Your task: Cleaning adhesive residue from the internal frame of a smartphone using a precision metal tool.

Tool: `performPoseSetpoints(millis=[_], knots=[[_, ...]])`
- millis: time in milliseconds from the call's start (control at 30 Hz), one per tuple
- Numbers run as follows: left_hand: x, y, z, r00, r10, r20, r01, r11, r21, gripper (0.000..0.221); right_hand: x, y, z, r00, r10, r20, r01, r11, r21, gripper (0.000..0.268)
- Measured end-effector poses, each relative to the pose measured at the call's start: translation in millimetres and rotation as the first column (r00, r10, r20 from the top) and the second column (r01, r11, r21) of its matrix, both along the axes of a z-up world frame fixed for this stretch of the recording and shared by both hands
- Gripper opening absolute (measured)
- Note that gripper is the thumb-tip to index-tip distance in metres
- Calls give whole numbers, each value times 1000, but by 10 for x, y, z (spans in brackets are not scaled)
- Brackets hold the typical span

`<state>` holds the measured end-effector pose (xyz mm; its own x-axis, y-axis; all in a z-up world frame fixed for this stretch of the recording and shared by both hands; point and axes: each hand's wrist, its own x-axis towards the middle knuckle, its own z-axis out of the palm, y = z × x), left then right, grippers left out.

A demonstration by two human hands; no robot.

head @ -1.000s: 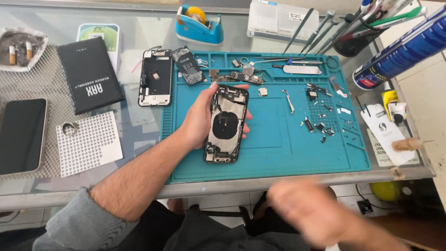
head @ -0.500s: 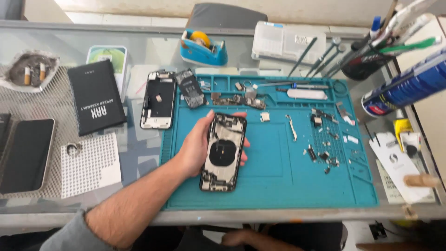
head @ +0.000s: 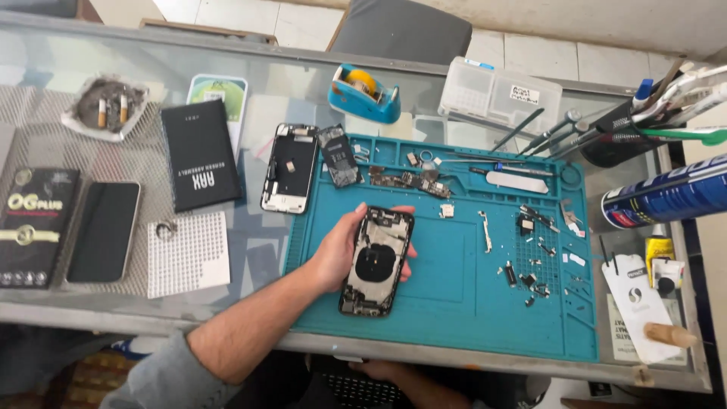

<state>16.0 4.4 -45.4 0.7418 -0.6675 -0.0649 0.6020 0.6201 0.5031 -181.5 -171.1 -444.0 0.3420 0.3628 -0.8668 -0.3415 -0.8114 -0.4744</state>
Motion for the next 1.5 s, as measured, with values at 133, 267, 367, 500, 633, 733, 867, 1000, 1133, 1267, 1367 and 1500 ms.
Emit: performPoseSetpoints(millis=[133, 267, 367, 500, 633, 733, 867, 1000, 1133, 1267, 1367, 1500], knots=[[24, -8, 34, 997, 25, 66, -27, 999, 35, 73, 86, -33, -87, 1000, 10, 12, -11, 998, 56, 66], [2, -3, 9, 996, 15, 90, -24, 994, 106, 72, 180, 12, -217, 972, 216, 94, -211, 976, -58, 70], [-3, 7, 104, 995, 10, 96, -25, 987, 156, 72, 204, 64, 130, 956, 216, 200, -206, 976, -72, 60], [19, -3, 194, 997, -16, 70, 1, 979, 203, 70, 191, 21, 917, 931, 273, 243, -287, 958, 23, 63], [-13, -7, 275, 997, -19, 77, -2, 967, 254, 68, 137, -144, 2145, 925, 210, 317, -277, 944, 182, 43], [-37, 1, 260, 995, -8, 103, -16, 973, 231, 68, 63, -331, 2894, 834, 256, 489, -365, 920, 140, 44], [-60, -5, 277, 995, 4, 103, -30, 966, 256, 69, 201, -530, 4081, 652, 88, 753, -528, 766, 367, 39], [-31, -18, 206, 994, -19, 111, -3, 981, 193, 68, 621, -788, 4620, 328, -324, 887, -469, 759, 451, 26], [-136, -139, 411, 987, 114, 114, -136, 969, 209, 69, 1417, -668, 4985, 53, -546, 836, -377, 765, 523, 26], [-71, -206, 508, 974, 152, 168, -186, 960, 208, 62, 2006, -424, 4899, -3, -716, 699, -436, 630, 643, 19], [33, -244, 487, 970, 161, 182, -195, 963, 185, 63, 2149, -402, 4782, -118, -717, 687, -469, 650, 598, 15], [150, -317, 102, 975, 144, 168, -158, 985, 71, 66, 2063, -368, 4688, -239, -679, 694, -520, 694, 499, 8]])
